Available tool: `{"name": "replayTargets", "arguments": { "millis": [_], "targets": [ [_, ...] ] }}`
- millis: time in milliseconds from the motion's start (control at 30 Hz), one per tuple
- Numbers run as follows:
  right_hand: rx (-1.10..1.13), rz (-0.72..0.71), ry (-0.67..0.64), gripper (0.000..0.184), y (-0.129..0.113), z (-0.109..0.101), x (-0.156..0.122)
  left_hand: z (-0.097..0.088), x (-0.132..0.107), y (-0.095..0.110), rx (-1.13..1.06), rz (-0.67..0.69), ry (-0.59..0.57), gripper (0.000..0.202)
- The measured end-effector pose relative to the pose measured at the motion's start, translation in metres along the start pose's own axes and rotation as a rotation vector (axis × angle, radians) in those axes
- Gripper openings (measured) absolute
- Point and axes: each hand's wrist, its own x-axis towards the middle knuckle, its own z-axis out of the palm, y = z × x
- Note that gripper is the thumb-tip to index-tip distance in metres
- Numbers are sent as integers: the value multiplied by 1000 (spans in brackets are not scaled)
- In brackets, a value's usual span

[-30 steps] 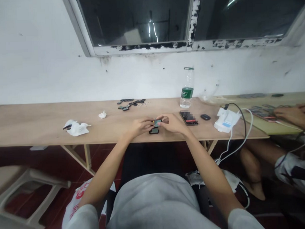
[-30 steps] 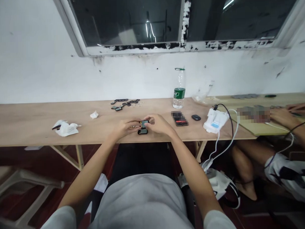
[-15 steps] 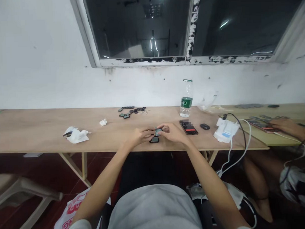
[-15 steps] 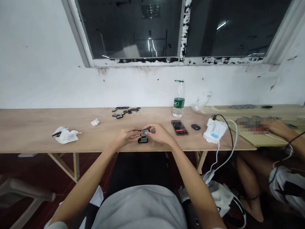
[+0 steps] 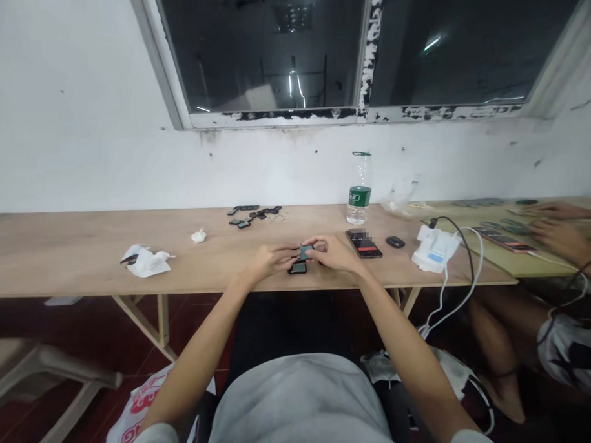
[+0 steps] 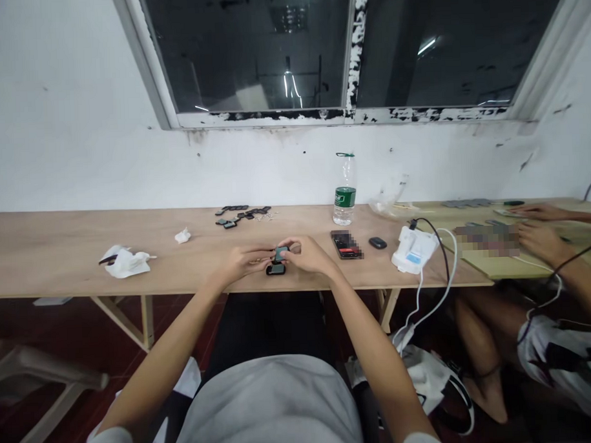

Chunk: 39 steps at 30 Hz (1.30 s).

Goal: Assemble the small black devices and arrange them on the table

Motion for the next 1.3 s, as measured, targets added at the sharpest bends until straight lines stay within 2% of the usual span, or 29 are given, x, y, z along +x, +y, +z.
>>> {"name": "replayTargets", "arguments": {
  "millis": [133,300,400,467,567,767,867,933,1033,1300],
  "targets": [
    [7,0,1,19,1,1,2,4,-1,-4,20,-11,-26,28],
    [10,-24,2,22,9,1,5,7,-5,-10,64,-21,1,28],
    [21,-52,94,31,23,-2,11,3,-6,-16,96,-66,39,29],
    [57,-58,198,32,36,-6,16,-2,-8,-24,113,-140,78,29],
    [55,-33,332,23,59,-15,24,-12,-14,-40,104,-283,122,29],
    [-179,28,452,14,96,-31,34,-25,-36,-80,-81,-620,-11,24],
    [-285,86,430,20,104,-33,34,-24,-44,-91,-208,-766,-71,30],
    [-349,110,407,24,106,-34,34,-24,-48,-95,-273,-811,-129,34],
    [-397,117,375,28,110,-34,33,-22,-53,-99,-280,-828,-167,34],
    [-423,136,212,35,120,-28,35,-16,-56,-96,-265,-854,-165,32]
  ]
}}
